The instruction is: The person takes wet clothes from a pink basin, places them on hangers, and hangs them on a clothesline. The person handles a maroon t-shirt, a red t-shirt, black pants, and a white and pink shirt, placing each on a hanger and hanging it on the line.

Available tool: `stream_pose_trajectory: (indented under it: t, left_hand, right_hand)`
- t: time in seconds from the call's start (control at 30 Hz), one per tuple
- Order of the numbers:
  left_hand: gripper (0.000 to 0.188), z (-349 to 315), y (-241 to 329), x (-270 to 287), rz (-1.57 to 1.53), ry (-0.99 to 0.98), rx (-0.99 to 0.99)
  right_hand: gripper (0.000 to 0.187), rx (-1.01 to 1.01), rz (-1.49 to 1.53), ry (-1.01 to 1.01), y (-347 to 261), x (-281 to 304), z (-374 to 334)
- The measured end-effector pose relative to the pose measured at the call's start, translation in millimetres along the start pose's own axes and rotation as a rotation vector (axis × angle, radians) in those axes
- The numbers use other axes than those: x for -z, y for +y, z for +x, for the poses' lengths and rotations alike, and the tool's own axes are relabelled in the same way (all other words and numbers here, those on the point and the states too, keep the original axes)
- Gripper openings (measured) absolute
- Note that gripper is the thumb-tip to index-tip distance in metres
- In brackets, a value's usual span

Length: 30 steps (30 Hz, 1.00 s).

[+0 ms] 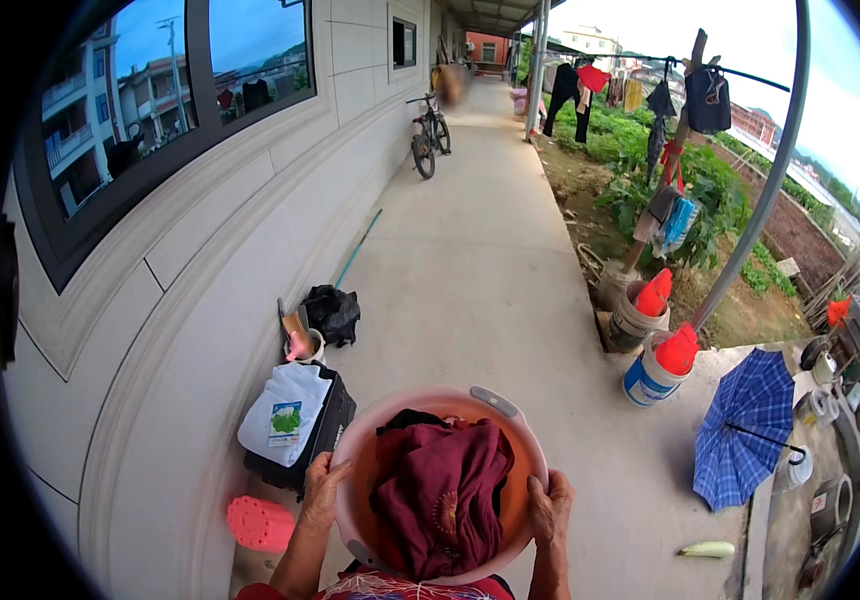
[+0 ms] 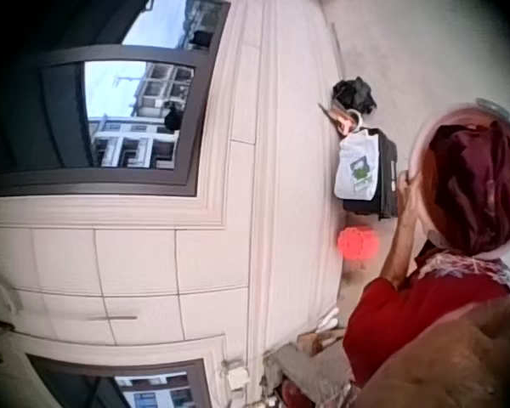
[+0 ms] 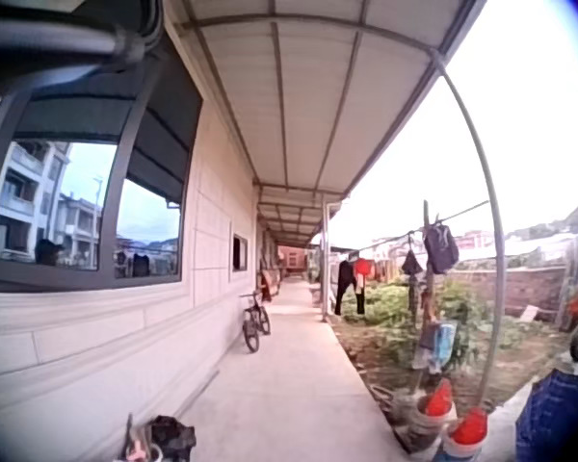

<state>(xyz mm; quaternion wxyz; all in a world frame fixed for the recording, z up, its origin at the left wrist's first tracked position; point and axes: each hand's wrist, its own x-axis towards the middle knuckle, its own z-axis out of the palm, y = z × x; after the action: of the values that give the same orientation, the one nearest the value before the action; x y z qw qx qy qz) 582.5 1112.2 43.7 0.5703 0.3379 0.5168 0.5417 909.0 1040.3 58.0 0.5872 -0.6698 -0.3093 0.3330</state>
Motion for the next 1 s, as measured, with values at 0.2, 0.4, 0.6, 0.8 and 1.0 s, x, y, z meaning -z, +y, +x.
stream_pose_trajectory:
  t: [0.2, 0.4, 0.6, 0.8, 1.0]
  left_hand:
    - [0.019, 155.9, 32.7, -67.2, 0.107, -0.008, -0.077]
    - [0.017, 309.2, 50.0, -158.9, 0.056, -0.142, -0.002]
    - [0.017, 457.2, 43.9, -261.9, 0.080, -0.236, 0.010]
    - [0.016, 603.0, 51.8, -354.1, -0.028, -0.139, -0.003]
    - [0.017, 723.3, 85.6, -408.8, -0.167, -0.032, 0.000]
  right_hand:
    - [0.018, 0.040, 0.088, -0.030, -25.1, -65.7, 154.0]
    - [0.018, 0.009, 0.114, 0.134, -52.7, -94.8, 283.4]
    - [0.019, 0.044, 0.092, 0.205, -54.5, -110.2, 429.0]
    - [0.025, 0.044, 0.021, 0.095, -80.9, -159.9, 633.6]
    - [0.025, 0.066, -0.024, -0.018, -111.3, -221.6, 794.6]
